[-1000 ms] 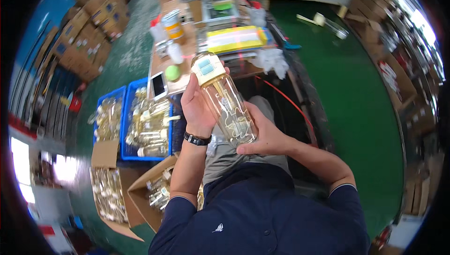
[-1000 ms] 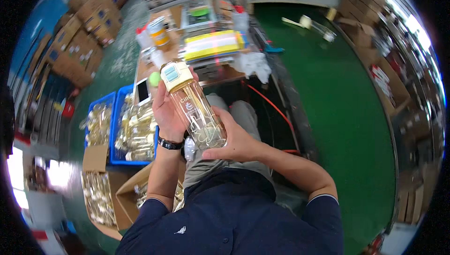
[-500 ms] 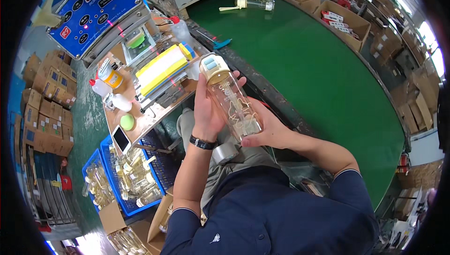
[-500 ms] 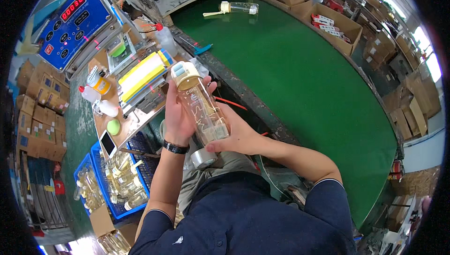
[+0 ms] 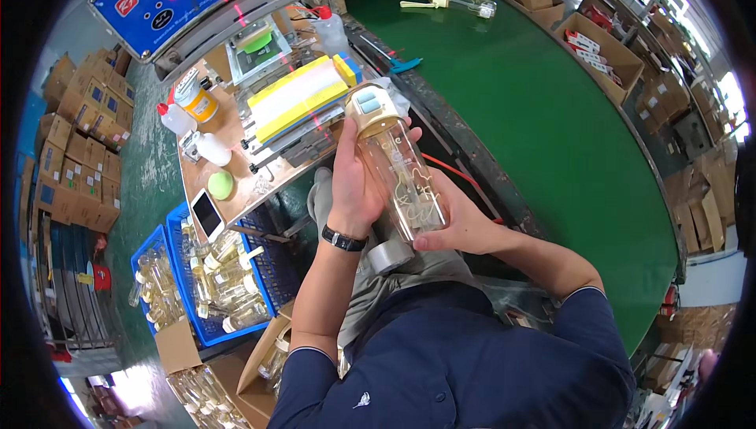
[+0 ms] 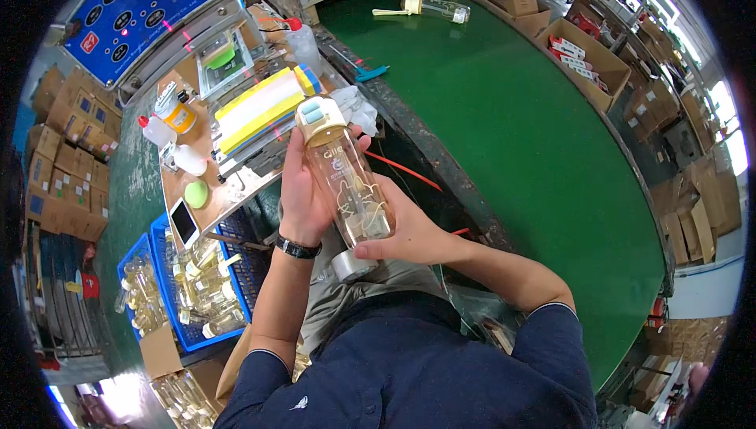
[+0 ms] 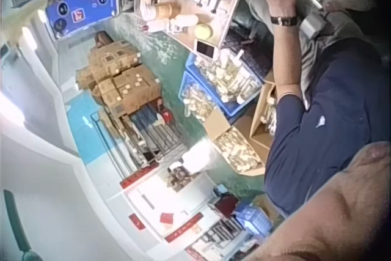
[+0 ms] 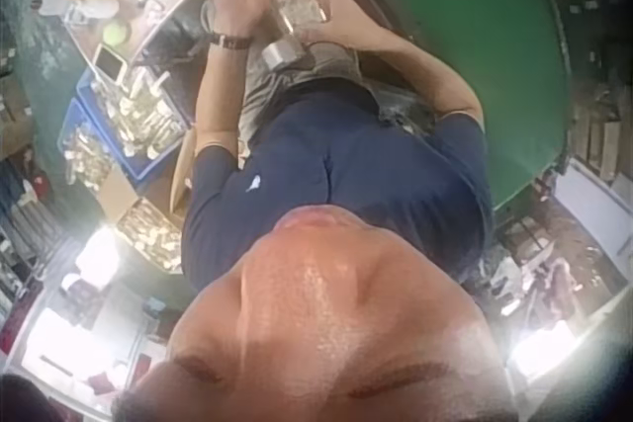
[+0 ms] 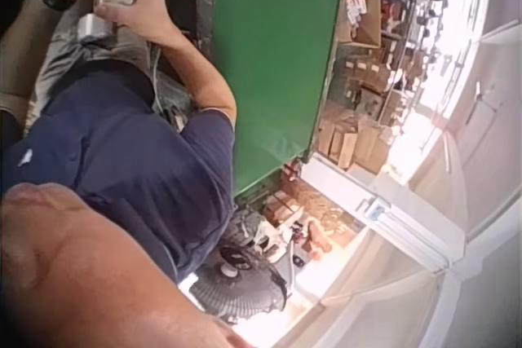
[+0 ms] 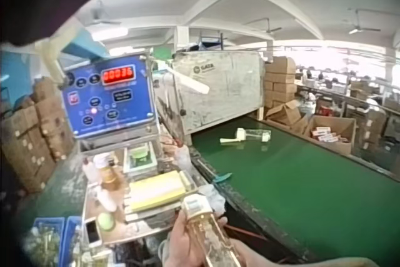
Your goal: Labeling bottles by manually applying tape and placing them into a processing machine.
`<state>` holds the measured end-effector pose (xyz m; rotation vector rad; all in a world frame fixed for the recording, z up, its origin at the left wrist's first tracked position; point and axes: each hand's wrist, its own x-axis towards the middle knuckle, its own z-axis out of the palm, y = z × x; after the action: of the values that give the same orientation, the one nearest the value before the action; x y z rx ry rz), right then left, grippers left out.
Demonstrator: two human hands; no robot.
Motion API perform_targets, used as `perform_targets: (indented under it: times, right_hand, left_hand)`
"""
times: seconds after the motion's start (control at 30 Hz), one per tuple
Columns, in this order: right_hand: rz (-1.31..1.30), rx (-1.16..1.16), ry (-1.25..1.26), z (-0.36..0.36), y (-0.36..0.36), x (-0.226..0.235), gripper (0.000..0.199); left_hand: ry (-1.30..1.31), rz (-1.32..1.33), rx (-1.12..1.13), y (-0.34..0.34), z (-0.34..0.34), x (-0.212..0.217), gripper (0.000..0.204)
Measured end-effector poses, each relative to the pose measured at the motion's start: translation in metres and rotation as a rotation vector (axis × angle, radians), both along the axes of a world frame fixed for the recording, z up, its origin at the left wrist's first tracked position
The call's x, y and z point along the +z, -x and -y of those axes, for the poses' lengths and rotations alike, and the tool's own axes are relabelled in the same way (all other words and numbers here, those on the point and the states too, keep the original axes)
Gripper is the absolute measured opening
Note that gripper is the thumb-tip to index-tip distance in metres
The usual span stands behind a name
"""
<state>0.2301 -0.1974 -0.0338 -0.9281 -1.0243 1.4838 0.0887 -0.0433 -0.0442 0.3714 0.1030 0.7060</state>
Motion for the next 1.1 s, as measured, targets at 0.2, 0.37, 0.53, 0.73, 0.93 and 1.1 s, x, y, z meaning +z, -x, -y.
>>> perform_targets:
  times: [0.2, 0.37, 0.53, 0.73, 0.93, 1.1]
  right_hand:
    - [0.036, -0.019, -0.094, -0.006, 0.012, -0.006, 0.110]
    - [0.005, -0.081, -0.025, -0.010, -0.012, 0.006, 0.101]
    - [0.622, -0.382, -0.227, -0.044, -0.119, 0.024, 0.101]
    - [1.313, -0.591, -0.087, -0.118, -0.268, 0.004, 0.105]
    - [1.541, -0.478, -0.026, -0.148, -0.329, -0.020, 0.109]
    - [1.737, -0.532, 0.060, -0.127, -0.319, -0.031, 0.112]
  left_hand:
    - [-0.024, -0.015, 0.009, 0.011, -0.005, 0.001, 0.064]
    - [-0.208, -0.195, 0.128, 0.014, -0.002, 0.002, 0.060]
    - [-0.876, -0.715, 0.844, 0.054, 0.003, 0.038, 0.044]
    - [-1.295, -0.788, 1.796, 0.102, -0.049, 0.143, 0.082]
    - [-1.336, -1.026, 1.750, 0.080, -0.087, 0.220, 0.100]
    - [-1.440, -0.958, 1.760, 0.069, -0.099, 0.222, 0.107]
